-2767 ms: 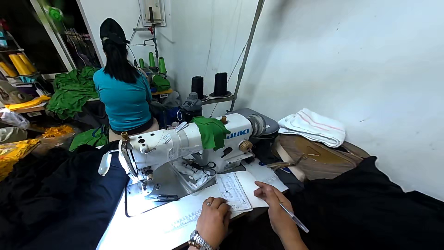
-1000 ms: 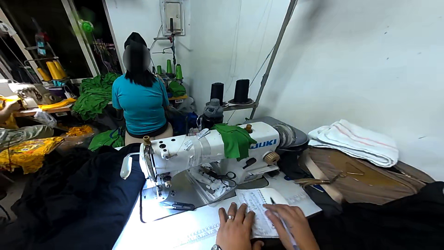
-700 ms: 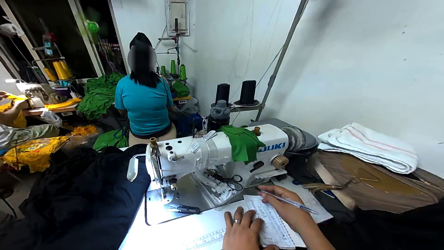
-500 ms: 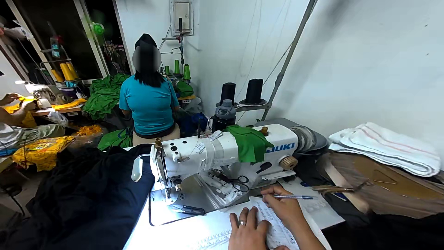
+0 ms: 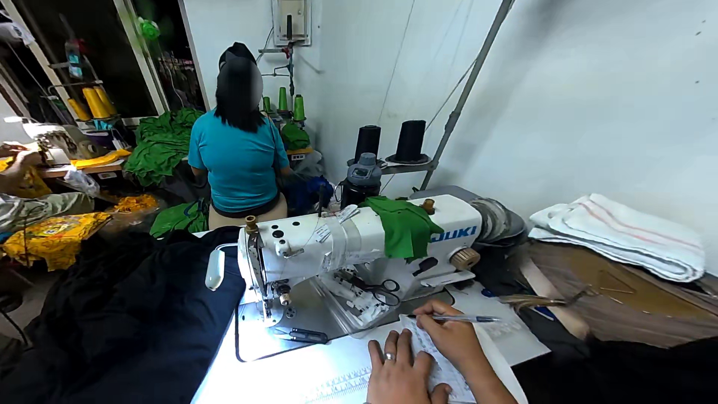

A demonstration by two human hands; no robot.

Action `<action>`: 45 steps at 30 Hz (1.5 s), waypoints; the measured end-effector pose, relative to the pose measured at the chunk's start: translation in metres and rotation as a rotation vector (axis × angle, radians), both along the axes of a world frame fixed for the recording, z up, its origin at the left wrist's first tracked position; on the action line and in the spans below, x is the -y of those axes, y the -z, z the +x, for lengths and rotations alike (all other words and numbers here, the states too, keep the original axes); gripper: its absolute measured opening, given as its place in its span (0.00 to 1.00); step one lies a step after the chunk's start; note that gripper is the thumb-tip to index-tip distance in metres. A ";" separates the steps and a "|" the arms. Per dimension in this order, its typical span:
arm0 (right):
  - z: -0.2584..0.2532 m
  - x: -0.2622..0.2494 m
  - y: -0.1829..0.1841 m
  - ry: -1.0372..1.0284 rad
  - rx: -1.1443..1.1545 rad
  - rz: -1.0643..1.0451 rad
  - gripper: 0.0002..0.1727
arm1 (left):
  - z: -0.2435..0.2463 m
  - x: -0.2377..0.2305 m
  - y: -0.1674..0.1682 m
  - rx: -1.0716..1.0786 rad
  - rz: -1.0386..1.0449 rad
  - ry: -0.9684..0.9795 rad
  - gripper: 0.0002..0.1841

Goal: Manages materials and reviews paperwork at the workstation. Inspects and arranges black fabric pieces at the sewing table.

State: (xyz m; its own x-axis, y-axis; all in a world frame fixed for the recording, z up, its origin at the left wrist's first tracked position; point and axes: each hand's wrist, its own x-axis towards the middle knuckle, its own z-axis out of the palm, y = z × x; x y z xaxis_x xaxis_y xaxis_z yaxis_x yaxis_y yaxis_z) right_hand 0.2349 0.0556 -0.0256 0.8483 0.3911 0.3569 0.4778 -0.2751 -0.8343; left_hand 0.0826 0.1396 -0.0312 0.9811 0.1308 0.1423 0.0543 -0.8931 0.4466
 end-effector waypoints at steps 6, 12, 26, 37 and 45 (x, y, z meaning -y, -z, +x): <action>0.001 0.001 -0.001 -0.010 -0.001 -0.047 0.06 | 0.000 0.001 -0.002 -0.013 -0.003 -0.004 0.28; 0.002 0.003 0.001 -0.019 -0.018 -0.027 0.06 | 0.001 0.001 0.002 0.012 0.030 -0.009 0.28; 0.003 0.004 0.001 -0.043 -0.068 0.043 0.06 | 0.000 0.001 0.002 0.025 0.016 -0.018 0.28; 0.001 0.003 0.001 -0.007 -0.038 0.050 0.06 | 0.001 0.000 0.000 -0.020 0.017 -0.003 0.28; 0.002 0.004 0.005 -0.013 -0.040 0.071 0.06 | 0.001 0.001 0.002 -0.004 0.014 -0.012 0.28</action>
